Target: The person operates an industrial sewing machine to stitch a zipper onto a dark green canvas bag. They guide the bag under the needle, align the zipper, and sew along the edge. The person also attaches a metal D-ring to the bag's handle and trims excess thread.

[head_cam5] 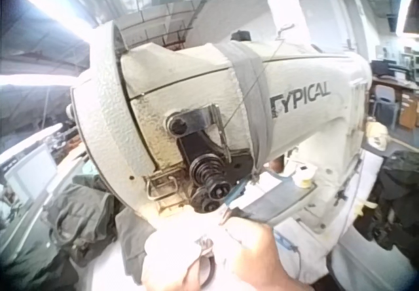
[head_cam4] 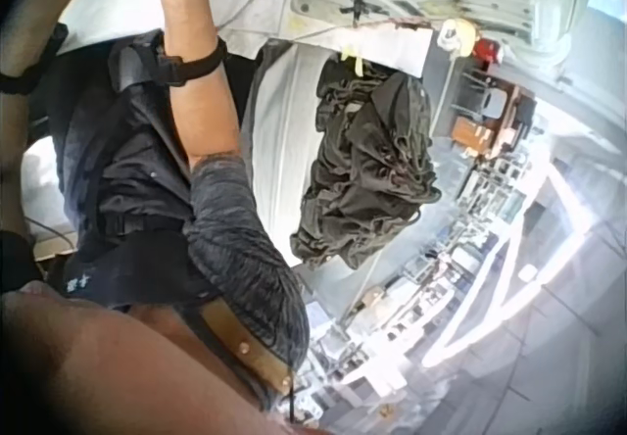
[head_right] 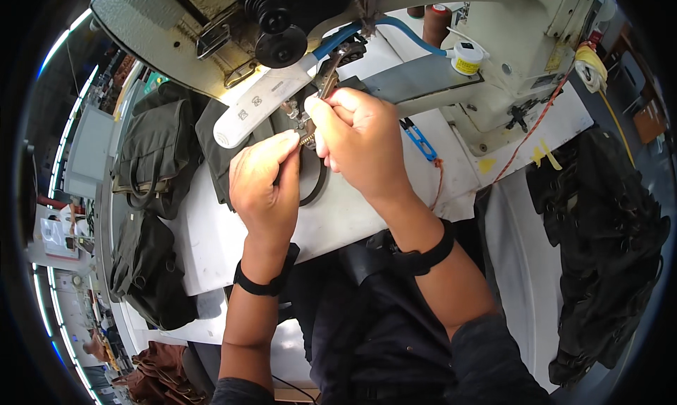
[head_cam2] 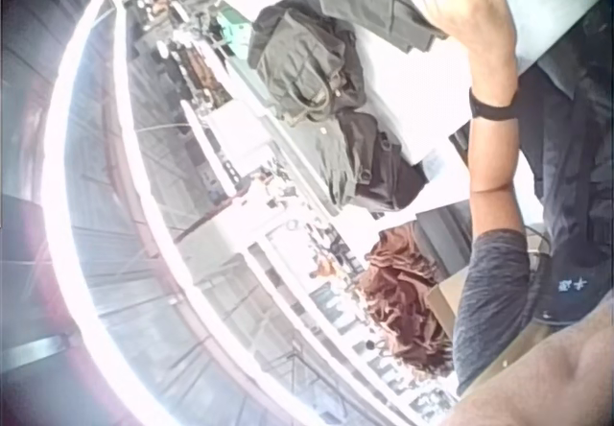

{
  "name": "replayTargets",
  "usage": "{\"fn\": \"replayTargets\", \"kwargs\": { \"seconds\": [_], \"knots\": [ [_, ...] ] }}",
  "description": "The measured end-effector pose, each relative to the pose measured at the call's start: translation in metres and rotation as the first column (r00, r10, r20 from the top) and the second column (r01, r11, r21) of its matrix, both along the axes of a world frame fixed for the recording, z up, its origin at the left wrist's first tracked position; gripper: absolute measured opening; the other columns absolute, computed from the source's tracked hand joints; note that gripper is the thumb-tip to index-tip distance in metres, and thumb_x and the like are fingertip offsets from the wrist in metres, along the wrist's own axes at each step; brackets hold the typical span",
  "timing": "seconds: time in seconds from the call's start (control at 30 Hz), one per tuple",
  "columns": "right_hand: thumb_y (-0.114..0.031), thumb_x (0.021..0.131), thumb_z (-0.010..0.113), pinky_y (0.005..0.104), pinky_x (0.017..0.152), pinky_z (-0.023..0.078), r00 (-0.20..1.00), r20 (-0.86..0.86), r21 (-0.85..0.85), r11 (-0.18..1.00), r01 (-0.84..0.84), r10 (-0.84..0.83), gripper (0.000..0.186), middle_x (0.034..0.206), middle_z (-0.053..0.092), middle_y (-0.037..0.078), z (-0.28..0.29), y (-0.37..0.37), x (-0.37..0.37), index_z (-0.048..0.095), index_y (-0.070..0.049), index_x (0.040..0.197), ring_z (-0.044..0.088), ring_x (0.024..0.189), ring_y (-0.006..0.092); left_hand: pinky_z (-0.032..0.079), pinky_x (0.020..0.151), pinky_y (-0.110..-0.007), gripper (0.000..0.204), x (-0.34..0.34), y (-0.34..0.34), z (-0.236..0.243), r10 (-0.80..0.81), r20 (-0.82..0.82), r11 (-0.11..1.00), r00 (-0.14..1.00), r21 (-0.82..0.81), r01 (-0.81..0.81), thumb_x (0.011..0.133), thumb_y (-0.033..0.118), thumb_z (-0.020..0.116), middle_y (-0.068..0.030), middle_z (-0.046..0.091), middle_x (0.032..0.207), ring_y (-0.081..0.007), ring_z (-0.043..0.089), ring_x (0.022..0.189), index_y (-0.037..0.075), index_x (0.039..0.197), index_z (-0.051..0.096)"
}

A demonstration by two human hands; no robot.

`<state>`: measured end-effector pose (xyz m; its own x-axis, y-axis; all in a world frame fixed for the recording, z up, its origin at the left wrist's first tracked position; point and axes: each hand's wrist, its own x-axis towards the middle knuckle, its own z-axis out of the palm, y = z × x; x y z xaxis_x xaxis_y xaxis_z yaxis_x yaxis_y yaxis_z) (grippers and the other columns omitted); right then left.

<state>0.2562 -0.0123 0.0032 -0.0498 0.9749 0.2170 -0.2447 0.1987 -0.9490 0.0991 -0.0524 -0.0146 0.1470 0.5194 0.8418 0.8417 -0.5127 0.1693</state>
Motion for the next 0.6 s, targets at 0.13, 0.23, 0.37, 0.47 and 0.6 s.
{"fn": "replayTargets", "kwargs": {
  "seconds": [0.13, 0.23, 0.37, 0.47, 0.6],
  "knots": [
    [-0.012, 0.104, 0.068, 0.0240, 0.043, 0.038, 0.995, -0.081, -0.017, 0.998, -0.054, 0.053, 0.023, 0.058, 0.060, 0.000, 0.0005, 0.0014, 0.0039, 0.064, 0.001, 0.086, 0.049, 0.047, 0.0032, 0.052, 0.090, -0.034, 0.017, 0.0046, -0.0018, 0.0055, 0.027, -0.010, 0.999, 1.000, -0.024, -0.027, 0.087, -0.005, 0.080, -0.0078, 0.081, 0.103, -0.0232, 0.076, 0.095, 0.005, 0.101, 0.078],
    [-0.013, 0.104, 0.068, 0.0244, 0.042, 0.039, 0.996, -0.052, -0.021, 0.998, -0.067, 0.066, 0.023, 0.058, 0.060, 0.000, -0.0006, 0.0032, 0.0043, 0.063, 0.001, 0.086, 0.049, 0.047, 0.0034, 0.052, 0.090, -0.033, 0.017, 0.0033, -0.0011, 0.0055, 0.056, -0.023, 0.998, 0.998, -0.039, -0.056, 0.087, -0.005, 0.080, -0.0079, 0.081, 0.104, -0.0228, 0.076, 0.095, 0.005, 0.102, 0.079],
    [-0.015, 0.105, 0.067, 0.0247, 0.042, 0.040, 0.998, -0.007, -0.024, 0.998, -0.066, 0.066, 0.022, 0.057, 0.060, 0.001, 0.0040, 0.0019, 0.0024, 0.062, 0.000, 0.089, 0.050, 0.046, 0.0038, 0.052, 0.090, -0.033, 0.017, 0.0005, 0.0004, 0.0038, 0.062, -0.022, 0.997, 0.998, -0.035, -0.063, 0.087, -0.004, 0.080, -0.0078, 0.082, 0.105, -0.0224, 0.076, 0.095, 0.005, 0.102, 0.079],
    [-0.015, 0.105, 0.067, 0.0248, 0.042, 0.040, 0.997, 0.011, -0.012, 0.997, -0.082, 0.082, 0.021, 0.058, 0.061, 0.000, 0.0014, 0.0040, 0.0047, 0.064, 0.000, 0.091, 0.051, 0.046, 0.0044, 0.052, 0.089, -0.033, 0.017, 0.0023, 0.0014, 0.0024, 0.057, -0.020, 0.998, 0.998, -0.027, -0.058, 0.087, -0.004, 0.080, -0.0080, 0.082, 0.105, -0.0224, 0.076, 0.094, 0.005, 0.102, 0.079],
    [-0.014, 0.104, 0.067, 0.0249, 0.042, 0.040, 0.997, 0.042, 0.001, 0.998, -0.065, 0.065, 0.019, 0.058, 0.061, 0.001, 0.0011, 0.0048, 0.0045, 0.066, 0.000, 0.093, 0.051, 0.045, 0.0048, 0.052, 0.088, -0.033, 0.017, 0.0039, 0.0033, 0.0022, 0.067, -0.021, 0.998, 0.998, -0.017, -0.067, 0.087, -0.004, 0.079, -0.0081, 0.081, 0.105, -0.0225, 0.076, 0.093, 0.005, 0.101, 0.079]
  ]
}}
